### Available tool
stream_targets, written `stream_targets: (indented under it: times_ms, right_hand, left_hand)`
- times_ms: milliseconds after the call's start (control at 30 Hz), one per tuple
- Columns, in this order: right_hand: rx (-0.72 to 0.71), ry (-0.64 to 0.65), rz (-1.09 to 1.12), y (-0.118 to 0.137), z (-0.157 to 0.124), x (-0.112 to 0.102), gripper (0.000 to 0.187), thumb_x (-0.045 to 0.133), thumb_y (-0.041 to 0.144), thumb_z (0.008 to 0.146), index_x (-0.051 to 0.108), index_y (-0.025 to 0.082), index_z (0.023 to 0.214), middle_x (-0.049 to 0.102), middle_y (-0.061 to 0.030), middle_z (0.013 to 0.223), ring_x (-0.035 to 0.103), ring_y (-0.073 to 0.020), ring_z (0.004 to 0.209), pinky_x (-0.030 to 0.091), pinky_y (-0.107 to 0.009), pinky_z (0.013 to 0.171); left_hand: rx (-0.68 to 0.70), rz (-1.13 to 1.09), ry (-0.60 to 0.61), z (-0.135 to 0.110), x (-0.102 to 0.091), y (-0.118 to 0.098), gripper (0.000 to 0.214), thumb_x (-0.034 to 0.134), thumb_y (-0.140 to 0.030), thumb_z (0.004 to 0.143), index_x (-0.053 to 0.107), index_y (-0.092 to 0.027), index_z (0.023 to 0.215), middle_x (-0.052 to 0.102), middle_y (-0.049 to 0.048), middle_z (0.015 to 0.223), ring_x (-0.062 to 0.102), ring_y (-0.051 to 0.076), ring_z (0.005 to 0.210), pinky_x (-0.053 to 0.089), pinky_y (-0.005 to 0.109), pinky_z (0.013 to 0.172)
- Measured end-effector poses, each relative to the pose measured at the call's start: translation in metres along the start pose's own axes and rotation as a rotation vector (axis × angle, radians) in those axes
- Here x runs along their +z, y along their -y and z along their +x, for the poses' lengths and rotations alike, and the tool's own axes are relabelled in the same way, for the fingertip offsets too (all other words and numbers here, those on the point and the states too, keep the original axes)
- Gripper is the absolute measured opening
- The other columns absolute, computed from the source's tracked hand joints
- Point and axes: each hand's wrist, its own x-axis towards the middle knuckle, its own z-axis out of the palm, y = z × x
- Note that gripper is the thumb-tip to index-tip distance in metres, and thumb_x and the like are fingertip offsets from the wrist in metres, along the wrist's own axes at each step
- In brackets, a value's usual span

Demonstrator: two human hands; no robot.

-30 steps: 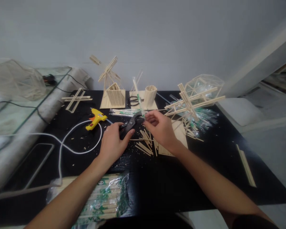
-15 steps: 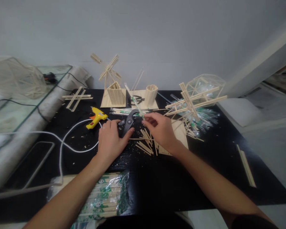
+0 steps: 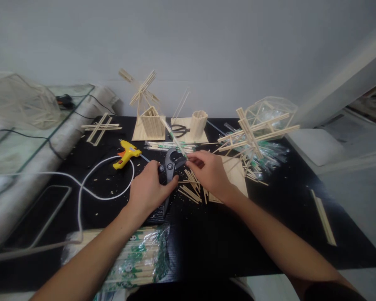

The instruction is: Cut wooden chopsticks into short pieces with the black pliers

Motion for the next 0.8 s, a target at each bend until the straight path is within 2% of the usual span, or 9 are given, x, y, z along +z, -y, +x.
stream_targets:
  times_ms: [267,800]
  right_hand:
    - [0.008,0.050,-0.042,0.0017,0.0001,0.0011,0.012,0.071,0.011,0.083,0.077,0.016,0.092,0.074,-0.0049,0.084,0.068,-0.0161,0.071,0.055,-0.030,0.068]
    - [0.004,0.176,-0.155,0.0032,-0.0028,-0.0001,0.015,0.061,0.011,0.088,0.073,0.018,0.091,0.066,-0.0059,0.087,0.063,-0.0183,0.076,0.049,-0.031,0.073]
  left_hand:
    - [0.002,0.045,0.041,-0.0025,-0.0072,-0.0073,0.045,0.056,-0.062,0.085,0.050,-0.022,0.103,0.070,0.0093,0.102,0.071,0.033,0.091,0.045,0.036,0.064]
    - [0.010,0.068,0.018,0.0005,-0.0034,-0.0019,0.043,0.055,-0.062,0.086,0.053,-0.022,0.101,0.069,0.0122,0.102,0.070,0.033,0.090,0.050,0.040,0.066]
